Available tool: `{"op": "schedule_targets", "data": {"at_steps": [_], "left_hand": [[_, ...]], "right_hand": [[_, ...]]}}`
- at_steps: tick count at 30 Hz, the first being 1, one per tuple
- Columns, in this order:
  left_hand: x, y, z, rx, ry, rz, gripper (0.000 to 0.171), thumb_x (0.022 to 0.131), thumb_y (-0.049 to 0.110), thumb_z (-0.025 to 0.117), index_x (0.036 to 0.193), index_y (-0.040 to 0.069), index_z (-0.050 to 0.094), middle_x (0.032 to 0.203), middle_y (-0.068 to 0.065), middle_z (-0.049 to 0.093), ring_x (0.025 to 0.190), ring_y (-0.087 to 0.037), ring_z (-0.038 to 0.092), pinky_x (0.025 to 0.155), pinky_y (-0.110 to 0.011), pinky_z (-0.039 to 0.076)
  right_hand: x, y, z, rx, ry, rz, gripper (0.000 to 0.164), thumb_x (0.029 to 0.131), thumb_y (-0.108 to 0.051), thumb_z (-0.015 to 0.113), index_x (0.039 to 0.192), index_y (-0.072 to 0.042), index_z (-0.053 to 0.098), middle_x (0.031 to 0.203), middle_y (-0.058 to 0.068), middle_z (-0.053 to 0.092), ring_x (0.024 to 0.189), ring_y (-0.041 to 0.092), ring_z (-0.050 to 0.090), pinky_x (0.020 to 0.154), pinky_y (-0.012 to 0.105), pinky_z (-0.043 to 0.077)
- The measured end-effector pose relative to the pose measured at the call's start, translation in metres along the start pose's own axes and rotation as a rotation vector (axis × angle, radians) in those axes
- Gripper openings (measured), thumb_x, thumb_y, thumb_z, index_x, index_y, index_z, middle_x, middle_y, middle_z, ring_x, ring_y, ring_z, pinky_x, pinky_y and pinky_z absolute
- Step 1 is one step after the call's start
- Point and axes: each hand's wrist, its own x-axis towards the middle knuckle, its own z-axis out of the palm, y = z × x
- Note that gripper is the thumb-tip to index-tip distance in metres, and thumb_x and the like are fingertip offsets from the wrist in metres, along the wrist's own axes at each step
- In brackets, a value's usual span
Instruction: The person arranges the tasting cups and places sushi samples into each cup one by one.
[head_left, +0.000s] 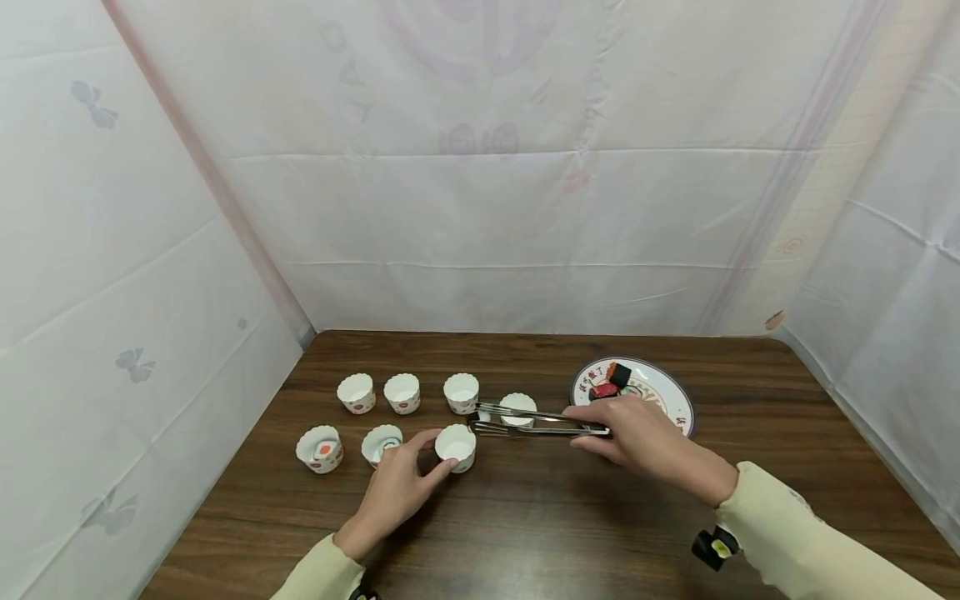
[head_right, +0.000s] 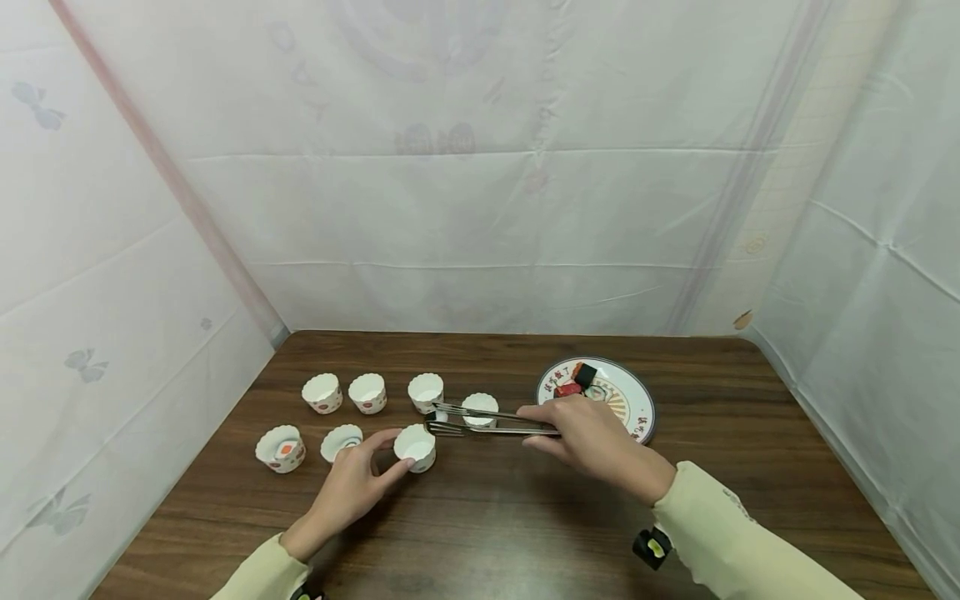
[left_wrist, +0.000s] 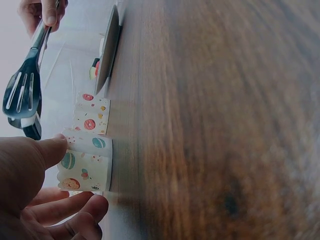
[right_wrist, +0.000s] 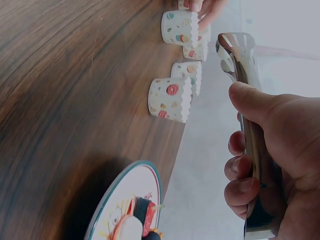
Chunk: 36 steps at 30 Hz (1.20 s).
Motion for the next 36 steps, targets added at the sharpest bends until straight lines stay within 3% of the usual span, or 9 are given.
{"op": "schedule_targets", "data": {"at_steps": [3, 5, 8, 12, 36], "left_hand": [[0.0, 0.001, 0.0, -0.002, 0.003, 0.003, 0.042, 0.087, 0.026, 0.085, 0.123, 0.009, 0.071, 0.105, -0.009, 0.077, 0.064, -0.007, 0.064, 0.074, -0.038, 0.057], [0.0, 0.001, 0.0, -0.004, 0.009, 0.005, 0.042, 0.086, 0.025, 0.085, 0.122, 0.009, 0.072, 0.104, -0.009, 0.077, 0.074, -0.014, 0.071, 0.076, -0.041, 0.058], [0.0, 0.002, 0.001, -0.005, 0.012, 0.003, 0.041, 0.086, 0.026, 0.085, 0.122, 0.01, 0.072, 0.104, -0.008, 0.077, 0.089, -0.02, 0.074, 0.08, -0.044, 0.058], [0.0, 0.002, 0.002, -0.003, 0.011, 0.003, 0.041, 0.086, 0.027, 0.085, 0.122, 0.012, 0.072, 0.104, -0.006, 0.078, 0.098, -0.021, 0.074, 0.082, -0.044, 0.058], [0.0, 0.001, 0.0, -0.019, 0.024, 0.018, 0.04, 0.086, 0.025, 0.086, 0.121, 0.011, 0.072, 0.103, -0.005, 0.078, 0.091, -0.02, 0.074, 0.078, -0.042, 0.058]], "right_hand": [[0.003, -0.002, 0.005, -0.005, 0.018, -0.042, 0.034, 0.089, -0.034, 0.081, 0.12, -0.02, 0.078, 0.104, -0.005, 0.078, 0.081, 0.013, 0.073, 0.066, 0.036, 0.058], [0.006, -0.004, 0.007, -0.006, 0.016, -0.055, 0.032, 0.09, -0.033, 0.08, 0.119, -0.019, 0.078, 0.102, -0.005, 0.078, 0.08, 0.011, 0.072, 0.064, 0.035, 0.057], [0.01, -0.008, 0.009, -0.004, -0.017, -0.035, 0.032, 0.091, -0.034, 0.079, 0.12, -0.02, 0.078, 0.101, -0.006, 0.078, 0.08, 0.009, 0.07, 0.062, 0.034, 0.056], [0.011, -0.011, 0.013, -0.001, -0.05, -0.021, 0.03, 0.092, -0.032, 0.079, 0.12, -0.021, 0.078, 0.102, -0.005, 0.078, 0.085, 0.011, 0.072, 0.062, 0.035, 0.056], [0.013, -0.016, 0.019, -0.033, -0.042, -0.043, 0.03, 0.091, -0.033, 0.079, 0.119, -0.022, 0.079, 0.096, -0.005, 0.077, 0.082, 0.013, 0.071, 0.054, 0.033, 0.051]]}}
